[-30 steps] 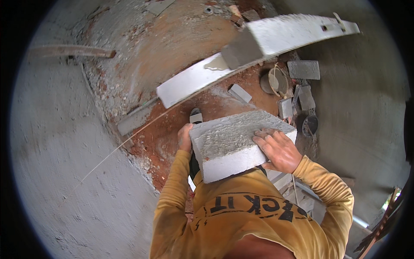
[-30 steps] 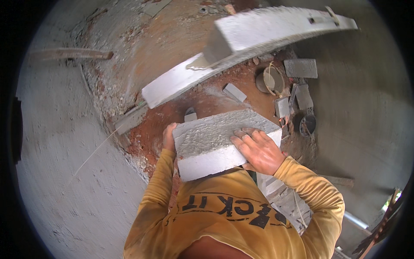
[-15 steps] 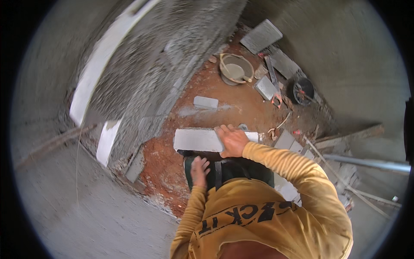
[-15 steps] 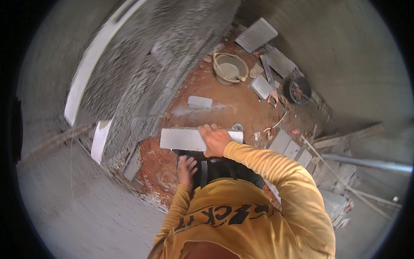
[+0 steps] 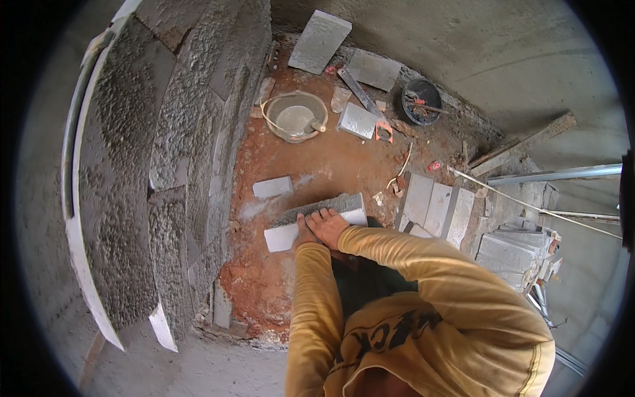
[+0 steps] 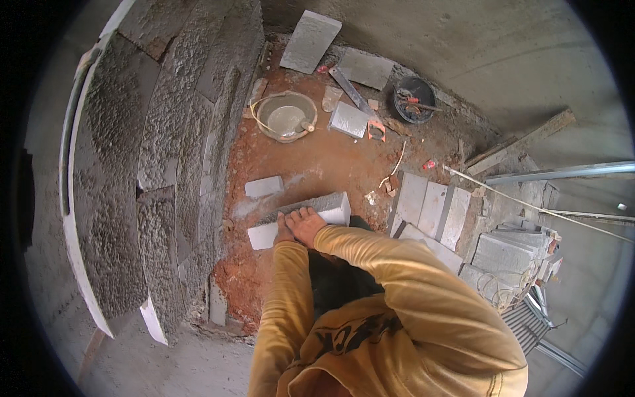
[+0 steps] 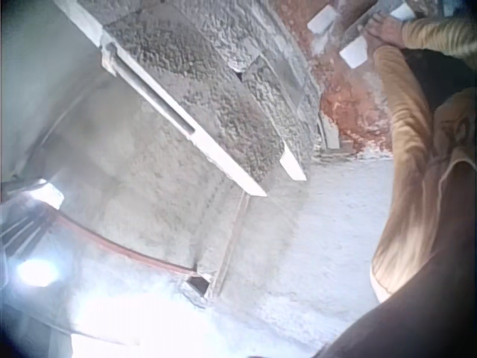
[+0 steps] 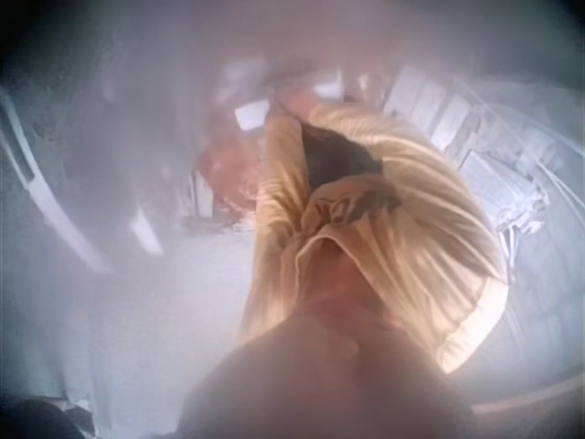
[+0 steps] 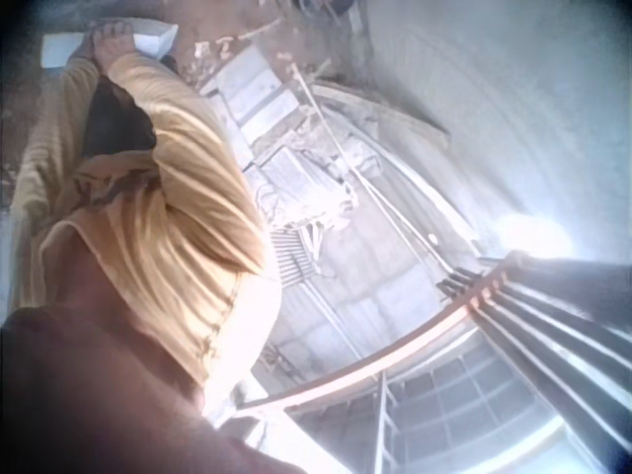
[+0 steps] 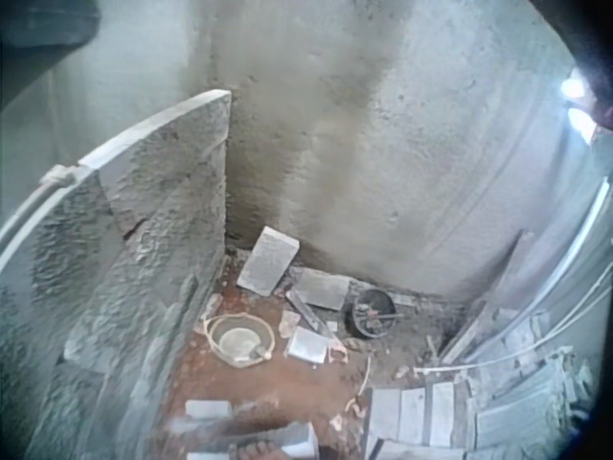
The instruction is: The person scoops mortar from a bucket and spreads it along a partially built wall. They place concrete blocks onto the mortar, tap them into position with a hammer, and cut a block with a hand saw. The person continues to apply mortar and set additional blocks along the wall line.
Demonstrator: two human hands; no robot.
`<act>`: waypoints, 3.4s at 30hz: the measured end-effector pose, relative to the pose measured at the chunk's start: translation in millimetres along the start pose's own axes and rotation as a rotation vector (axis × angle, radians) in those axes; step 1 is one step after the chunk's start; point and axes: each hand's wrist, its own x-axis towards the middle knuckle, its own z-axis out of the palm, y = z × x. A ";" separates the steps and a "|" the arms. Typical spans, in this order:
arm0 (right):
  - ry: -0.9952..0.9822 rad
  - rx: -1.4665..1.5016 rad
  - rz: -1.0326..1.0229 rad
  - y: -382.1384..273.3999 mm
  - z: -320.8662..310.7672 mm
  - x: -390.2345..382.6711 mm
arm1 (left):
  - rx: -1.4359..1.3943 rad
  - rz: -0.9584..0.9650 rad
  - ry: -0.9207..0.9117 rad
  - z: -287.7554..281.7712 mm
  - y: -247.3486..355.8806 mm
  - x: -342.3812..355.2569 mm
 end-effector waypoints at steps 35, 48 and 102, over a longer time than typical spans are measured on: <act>-0.336 0.226 0.896 615.6 446.9 -30.2 | 0.553 1.074 0.249 -125.8 -59.9 356.7; 0.089 0.090 1.010 624.0 423.9 16.8 | 0.445 1.035 0.354 -158.8 -80.0 363.7; 0.001 0.313 -0.153 299.3 236.7 36.9 | 0.345 0.681 0.701 -259.3 -198.4 501.0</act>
